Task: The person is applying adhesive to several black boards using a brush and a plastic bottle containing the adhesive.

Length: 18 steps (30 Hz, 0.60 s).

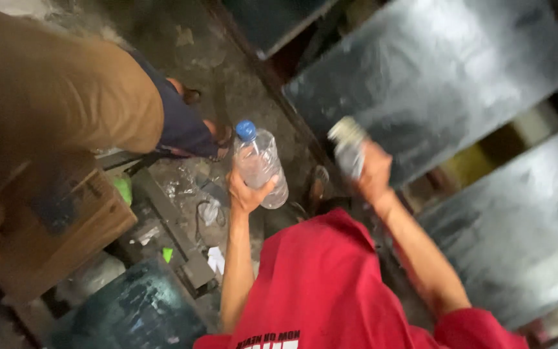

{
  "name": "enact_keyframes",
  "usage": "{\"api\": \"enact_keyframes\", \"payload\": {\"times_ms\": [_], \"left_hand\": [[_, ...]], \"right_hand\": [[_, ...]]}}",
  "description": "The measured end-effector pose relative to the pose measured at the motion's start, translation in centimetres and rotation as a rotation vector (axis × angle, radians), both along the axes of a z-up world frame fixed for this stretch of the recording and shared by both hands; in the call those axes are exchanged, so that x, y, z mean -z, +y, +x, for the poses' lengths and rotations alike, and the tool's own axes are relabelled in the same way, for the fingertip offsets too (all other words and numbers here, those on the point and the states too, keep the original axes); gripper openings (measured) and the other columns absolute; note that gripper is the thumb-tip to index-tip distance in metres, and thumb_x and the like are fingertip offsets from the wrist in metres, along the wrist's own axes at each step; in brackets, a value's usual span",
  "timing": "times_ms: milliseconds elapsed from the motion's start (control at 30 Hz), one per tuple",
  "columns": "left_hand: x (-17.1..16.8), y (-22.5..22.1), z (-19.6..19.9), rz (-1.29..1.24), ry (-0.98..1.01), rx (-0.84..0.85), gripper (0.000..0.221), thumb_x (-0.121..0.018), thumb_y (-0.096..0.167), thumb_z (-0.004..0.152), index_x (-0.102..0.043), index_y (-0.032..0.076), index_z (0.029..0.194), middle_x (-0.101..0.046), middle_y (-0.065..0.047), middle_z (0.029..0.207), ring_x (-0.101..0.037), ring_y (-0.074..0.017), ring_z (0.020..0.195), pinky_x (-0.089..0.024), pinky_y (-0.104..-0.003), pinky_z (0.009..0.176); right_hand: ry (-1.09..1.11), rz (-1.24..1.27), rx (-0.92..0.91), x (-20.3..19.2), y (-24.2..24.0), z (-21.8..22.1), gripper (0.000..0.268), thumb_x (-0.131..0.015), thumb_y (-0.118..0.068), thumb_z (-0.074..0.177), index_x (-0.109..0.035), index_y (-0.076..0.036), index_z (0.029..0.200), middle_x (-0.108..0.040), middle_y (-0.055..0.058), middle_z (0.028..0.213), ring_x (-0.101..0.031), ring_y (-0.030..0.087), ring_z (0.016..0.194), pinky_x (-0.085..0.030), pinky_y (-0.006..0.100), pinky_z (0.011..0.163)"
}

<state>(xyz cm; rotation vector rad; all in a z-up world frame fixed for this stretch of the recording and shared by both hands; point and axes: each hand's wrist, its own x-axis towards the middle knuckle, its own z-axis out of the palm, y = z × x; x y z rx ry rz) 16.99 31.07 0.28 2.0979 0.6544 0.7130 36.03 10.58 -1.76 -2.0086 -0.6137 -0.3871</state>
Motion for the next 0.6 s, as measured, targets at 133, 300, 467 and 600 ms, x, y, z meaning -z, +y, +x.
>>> {"api": "enact_keyframes", "payload": {"times_ms": [133, 300, 467, 600], "left_hand": [[0.3, 4.4, 3.2, -0.077, 0.009, -0.114, 0.085, -0.098, 0.042, 0.059, -0.063, 0.003, 0.125, -0.074, -0.019, 0.106, -0.073, -0.0359, 0.103, -0.058, -0.045, 0.092], [-0.1, 10.5, 5.8, 0.004, -0.083, -0.074, 0.086, -0.097, 0.039, 0.058, -0.062, -0.001, 0.125, -0.073, -0.023, 0.109, -0.072, -0.0397, 0.103, -0.057, -0.048, 0.092], [2.7, 17.3, 9.2, 0.215, -0.165, -0.112, 0.098, -0.100, 0.044, 0.061, -0.055, -0.004, 0.133, -0.069, -0.024, 0.115, -0.071, -0.0384, 0.102, -0.054, -0.044, 0.095], [2.4, 24.6, 11.6, 0.285, -0.238, -0.047, 0.096, -0.097, 0.041, 0.069, -0.046, -0.012, 0.131, -0.068, -0.028, 0.108, -0.072, -0.0427, 0.093, -0.057, -0.047, 0.084]], "right_hand": [[0.247, 0.010, -0.459, 9.2, -0.1, 9.1, 0.045, -0.076, -0.057, 0.077, -0.069, -0.014, 0.089, -0.065, 0.010, 0.074, -0.065, 0.032, 0.068, -0.049, 0.038, 0.065], [-0.383, -0.296, 0.010, 7.7, 4.7, 24.2, 0.025, -0.087, -0.020, 0.088, -0.063, -0.017, 0.080, -0.060, 0.002, 0.070, -0.063, 0.032, 0.061, -0.050, 0.032, 0.054], [0.103, -0.013, -0.510, 5.4, 18.7, 20.7, 0.032, -0.080, -0.018, 0.082, -0.071, 0.002, 0.106, -0.070, 0.026, 0.095, -0.067, 0.047, 0.088, -0.051, 0.053, 0.077], [-0.346, -0.050, -0.734, 7.6, 34.5, 25.2, 0.034, -0.070, -0.035, 0.093, -0.071, -0.002, 0.090, -0.063, 0.019, 0.073, -0.060, 0.043, 0.065, -0.051, 0.050, 0.061]]}}
